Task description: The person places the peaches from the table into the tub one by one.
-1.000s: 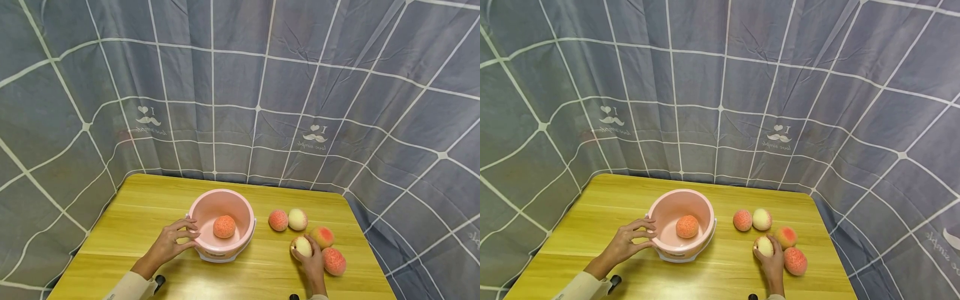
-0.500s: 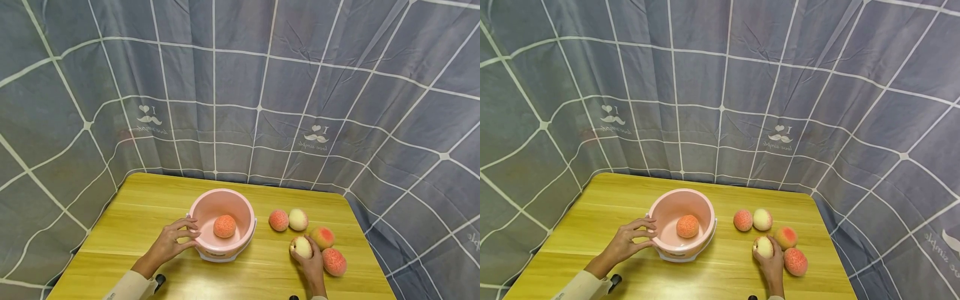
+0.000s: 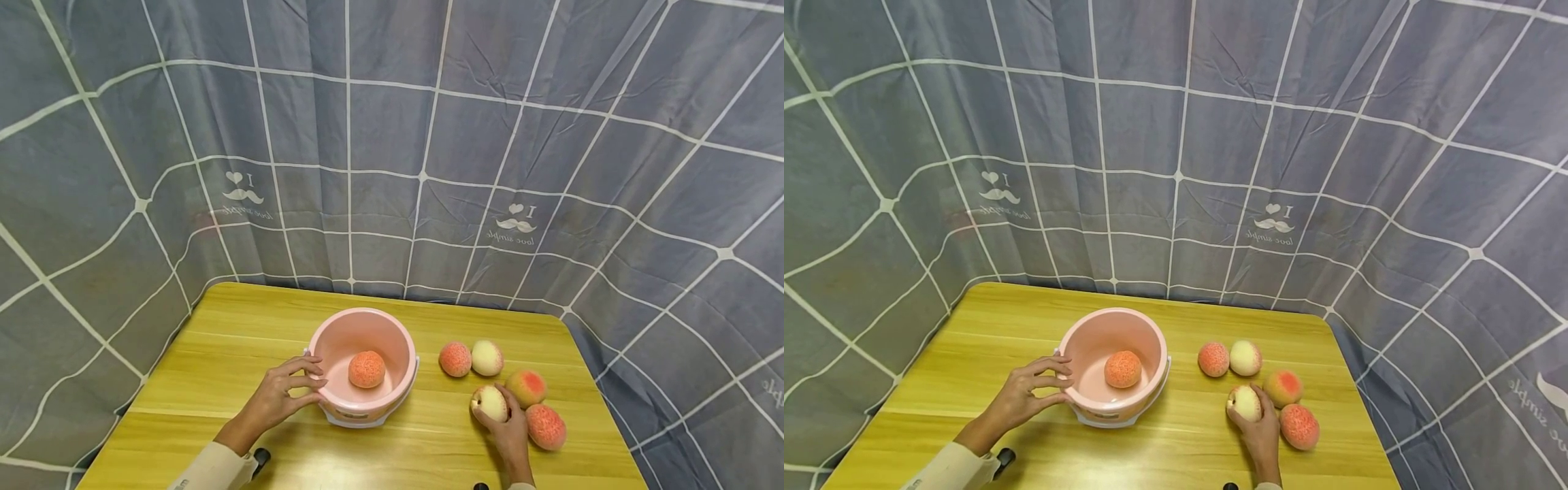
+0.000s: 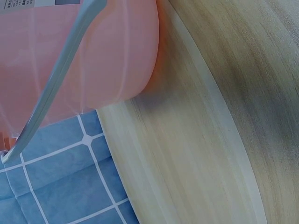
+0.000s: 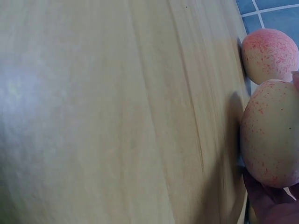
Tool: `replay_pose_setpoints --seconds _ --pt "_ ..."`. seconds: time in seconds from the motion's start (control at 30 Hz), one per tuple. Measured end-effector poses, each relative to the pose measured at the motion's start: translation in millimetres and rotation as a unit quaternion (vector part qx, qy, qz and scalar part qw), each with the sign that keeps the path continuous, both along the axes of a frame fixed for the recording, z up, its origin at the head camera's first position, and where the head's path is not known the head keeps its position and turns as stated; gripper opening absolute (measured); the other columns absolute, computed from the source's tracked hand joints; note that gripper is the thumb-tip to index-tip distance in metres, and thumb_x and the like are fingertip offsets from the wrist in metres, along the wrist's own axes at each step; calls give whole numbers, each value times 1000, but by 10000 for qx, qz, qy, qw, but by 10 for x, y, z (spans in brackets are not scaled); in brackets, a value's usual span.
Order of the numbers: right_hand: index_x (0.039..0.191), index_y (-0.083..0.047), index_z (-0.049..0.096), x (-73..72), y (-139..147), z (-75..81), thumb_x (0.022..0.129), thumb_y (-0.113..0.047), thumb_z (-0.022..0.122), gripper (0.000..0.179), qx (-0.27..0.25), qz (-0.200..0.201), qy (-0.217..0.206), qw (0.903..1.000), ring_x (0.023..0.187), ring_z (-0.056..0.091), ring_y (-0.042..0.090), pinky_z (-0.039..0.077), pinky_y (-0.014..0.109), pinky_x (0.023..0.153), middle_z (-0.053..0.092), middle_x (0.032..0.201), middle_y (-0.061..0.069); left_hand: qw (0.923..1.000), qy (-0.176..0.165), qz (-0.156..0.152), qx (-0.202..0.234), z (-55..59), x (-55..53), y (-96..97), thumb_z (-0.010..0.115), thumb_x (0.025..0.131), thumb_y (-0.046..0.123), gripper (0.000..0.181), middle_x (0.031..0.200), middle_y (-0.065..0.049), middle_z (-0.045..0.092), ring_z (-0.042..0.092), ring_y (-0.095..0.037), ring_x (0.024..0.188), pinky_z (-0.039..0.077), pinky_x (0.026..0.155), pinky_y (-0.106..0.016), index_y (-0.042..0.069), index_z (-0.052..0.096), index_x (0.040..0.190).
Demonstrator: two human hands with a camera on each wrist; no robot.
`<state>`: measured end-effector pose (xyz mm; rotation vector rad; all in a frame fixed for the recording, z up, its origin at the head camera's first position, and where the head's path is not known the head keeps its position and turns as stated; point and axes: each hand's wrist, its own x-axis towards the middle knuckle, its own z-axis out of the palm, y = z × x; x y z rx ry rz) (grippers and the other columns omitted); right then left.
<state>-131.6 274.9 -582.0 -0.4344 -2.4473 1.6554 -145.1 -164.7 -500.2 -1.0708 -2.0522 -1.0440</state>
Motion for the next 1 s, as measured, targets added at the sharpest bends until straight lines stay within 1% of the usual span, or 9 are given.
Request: replay_pose_setpoints --seconds 0.1,0.17,0.2,0.27,0.37,0.53,0.73,0.87,1.0 --pt "140 -4 48 5 -14 -13 74 -12 85 76 -19 9 78 10000 122 50 35 47 13 83 47 139 23 10000 -3 17 -25 1 -1 -5 73 81 28 22 100 -3 66 63 -35 102 38 110 -20 8 78 88" --pt "140 -3 47 13 -25 -17 74 -11 85 76 -69 42 89 9999 122 49 36 45 8 79 47 140 23 10000 14 5 -21 -1 -4 -6 73 81 28 22 100 -3 66 63 -35 102 38 110 -20 8 78 88" --pt "140 -3 47 18 -31 -18 74 -11 84 77 -100 56 85 9999 122 49 36 45 8 78 46 140 23 10000 28 -12 -12 -5 -5 -5 74 81 28 22 100 -3 66 63 -35 102 38 111 -20 8 78 89" --pt "141 -4 46 28 -44 -16 75 -12 84 77 -89 92 3 9999 122 49 37 45 8 78 45 140 24 10000 50 -39 11 -9 -7 -4 73 81 28 22 100 -4 66 63 -35 103 38 111 -21 8 78 89" --pt "141 -4 46 31 -72 -6 75 -12 84 77 -100 159 -62 9998 121 50 38 48 12 78 46 139 25 9999 86 -66 45 -15 -10 3 73 82 28 22 100 -4 66 62 -34 103 39 111 -23 7 78 89" --pt "140 -4 48 0 -150 8 75 -14 84 75 -44 283 32 9996 114 54 33 53 20 79 52 131 23 9999 86 -38 62 -18 -14 12 73 81 28 22 100 -4 66 62 -33 104 39 111 -25 8 78 89" --pt "139 -5 50 -54 -226 16 74 -16 85 74 66 528 -34 9986 110 55 28 53 21 79 54 130 21 9999 64 -62 81 -19 -16 13 73 81 27 22 99 -5 66 62 -33 104 38 112 -24 7 78 89" --pt "139 -8 50 -98 -273 38 75 -17 85 74 -5 738 -52 9973 110 55 28 54 22 79 54 130 19 9999 42 -62 76 -12 -12 9 73 82 27 22 99 -5 66 62 -33 104 38 111 -23 7 78 89" --pt "138 -10 52 -124 -331 60 74 -16 85 72 -70 797 25 9968 104 56 26 54 22 75 55 127 19 10000 -19 -17 48 -5 6 0 75 80 26 21 100 -3 66 63 -34 103 38 111 -22 7 78 89"
